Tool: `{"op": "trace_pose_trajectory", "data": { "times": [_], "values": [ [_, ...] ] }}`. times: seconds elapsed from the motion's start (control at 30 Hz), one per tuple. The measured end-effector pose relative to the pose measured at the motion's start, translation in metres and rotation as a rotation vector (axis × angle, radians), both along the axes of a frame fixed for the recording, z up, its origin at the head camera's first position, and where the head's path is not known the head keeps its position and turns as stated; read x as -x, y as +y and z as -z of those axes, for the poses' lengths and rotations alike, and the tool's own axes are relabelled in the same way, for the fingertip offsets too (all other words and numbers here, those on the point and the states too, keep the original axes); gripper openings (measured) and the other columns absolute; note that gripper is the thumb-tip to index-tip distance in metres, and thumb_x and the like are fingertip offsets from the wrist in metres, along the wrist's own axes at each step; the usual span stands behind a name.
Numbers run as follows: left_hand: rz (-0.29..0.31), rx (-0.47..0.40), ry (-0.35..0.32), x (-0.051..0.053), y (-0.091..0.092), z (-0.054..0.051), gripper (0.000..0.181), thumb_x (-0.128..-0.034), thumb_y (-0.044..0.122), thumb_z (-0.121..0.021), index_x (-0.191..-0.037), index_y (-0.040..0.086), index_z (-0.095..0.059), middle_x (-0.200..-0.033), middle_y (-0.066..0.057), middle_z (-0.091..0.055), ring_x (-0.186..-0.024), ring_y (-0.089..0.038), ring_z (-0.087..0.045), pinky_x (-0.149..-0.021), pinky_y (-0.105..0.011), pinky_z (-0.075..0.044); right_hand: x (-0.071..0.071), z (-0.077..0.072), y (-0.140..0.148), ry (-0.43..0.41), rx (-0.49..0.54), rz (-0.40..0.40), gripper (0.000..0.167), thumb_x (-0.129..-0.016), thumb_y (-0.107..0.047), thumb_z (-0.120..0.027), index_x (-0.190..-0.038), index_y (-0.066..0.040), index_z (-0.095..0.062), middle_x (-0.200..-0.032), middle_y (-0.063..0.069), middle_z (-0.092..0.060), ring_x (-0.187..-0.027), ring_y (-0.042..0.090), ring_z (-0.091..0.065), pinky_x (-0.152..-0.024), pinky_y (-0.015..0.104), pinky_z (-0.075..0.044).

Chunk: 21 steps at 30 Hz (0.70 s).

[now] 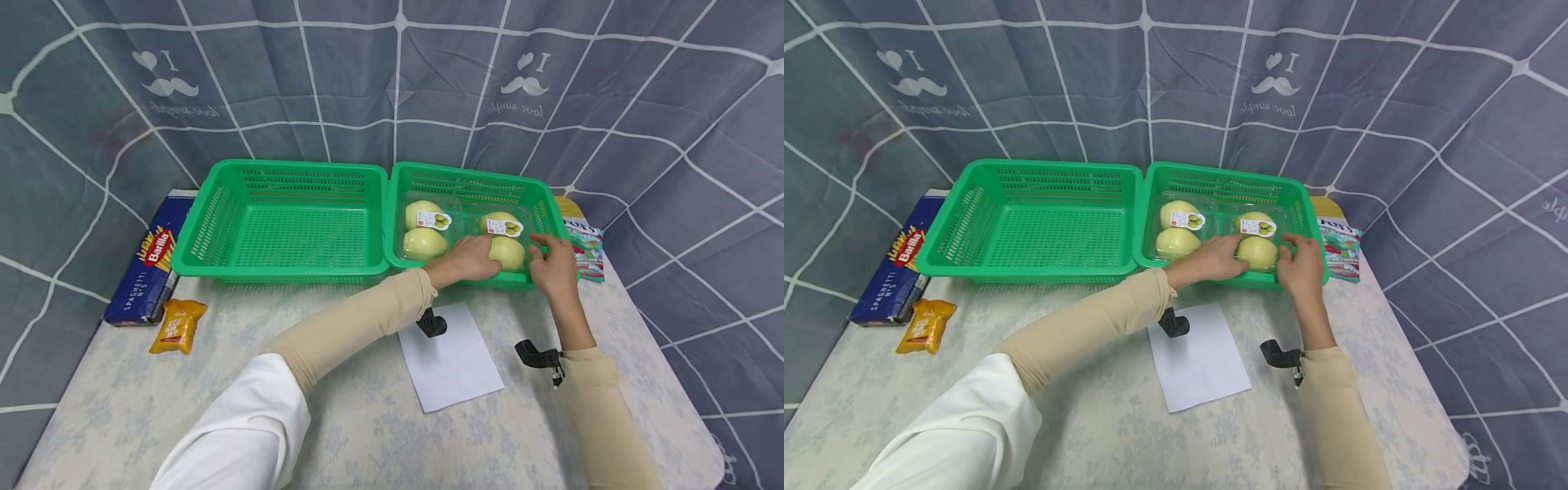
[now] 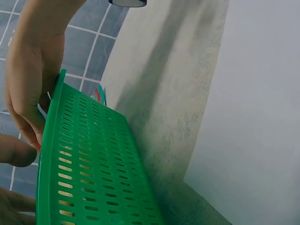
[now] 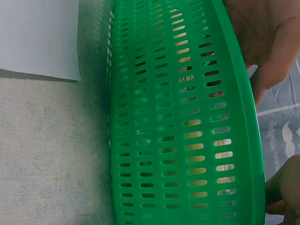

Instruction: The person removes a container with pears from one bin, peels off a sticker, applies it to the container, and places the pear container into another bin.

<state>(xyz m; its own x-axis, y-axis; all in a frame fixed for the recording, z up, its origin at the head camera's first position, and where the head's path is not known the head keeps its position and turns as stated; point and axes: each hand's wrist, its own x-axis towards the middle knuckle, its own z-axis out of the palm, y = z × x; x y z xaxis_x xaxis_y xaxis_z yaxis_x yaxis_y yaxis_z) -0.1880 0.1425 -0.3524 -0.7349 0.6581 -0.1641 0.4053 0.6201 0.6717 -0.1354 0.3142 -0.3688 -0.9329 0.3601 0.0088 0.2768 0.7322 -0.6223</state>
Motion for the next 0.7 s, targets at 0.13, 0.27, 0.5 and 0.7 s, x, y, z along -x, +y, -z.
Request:
{"op": "trace_pose_trajectory", "data": {
  "times": [0.13,0.27,0.5,0.7],
  "values": [
    [0.007,0.010,0.016,-0.0008,-0.0006,-0.0010,0.011,-0.0967,0.022,-0.057,-0.092,0.012,-0.055,-0.070,0.002,-0.048,-0.059,-0.011,-0.045,-0.053,-0.021,-0.038,-0.0007,-0.0003,-0.0011,-0.025,0.017,-0.007,0.042,-0.109,-0.017,-0.038,-0.145,-0.003,-0.051,-0.142,0.029,-0.042,-0.118,0.045,-0.049,-0.095,0.055,-0.044],
    [0.020,0.011,0.021,-0.0028,-0.0010,-0.0015,0.015,-0.0973,0.022,-0.057,-0.087,0.013,-0.051,-0.069,0.002,-0.047,-0.067,-0.013,-0.045,-0.059,-0.022,-0.037,-0.0019,-0.0003,-0.0022,-0.034,0.028,-0.020,0.041,-0.108,-0.016,-0.038,-0.146,-0.003,-0.050,-0.144,0.030,-0.040,-0.127,0.049,-0.049,-0.103,0.060,-0.044],
    [0.010,0.029,0.057,-0.0064,-0.0004,-0.0004,0.023,-0.0973,0.024,-0.056,-0.106,0.004,-0.060,-0.092,-0.009,-0.064,-0.105,-0.027,-0.059,-0.088,-0.032,-0.048,-0.0034,0.0012,-0.0031,-0.029,0.005,-0.028,0.041,-0.108,-0.016,-0.039,-0.144,-0.003,-0.051,-0.145,0.030,-0.040,-0.127,0.048,-0.050,-0.103,0.061,-0.042],
    [0.005,0.061,0.071,-0.0078,0.0026,0.0017,0.036,-0.1004,0.026,-0.052,-0.124,-0.001,-0.059,-0.124,-0.021,-0.067,-0.137,-0.038,-0.049,-0.114,-0.040,-0.043,-0.0039,0.0038,-0.0026,-0.027,-0.024,-0.047,0.041,-0.107,-0.018,-0.041,-0.144,-0.003,-0.052,-0.146,0.031,-0.041,-0.124,0.048,-0.051,-0.100,0.062,-0.043]
  ]
}}
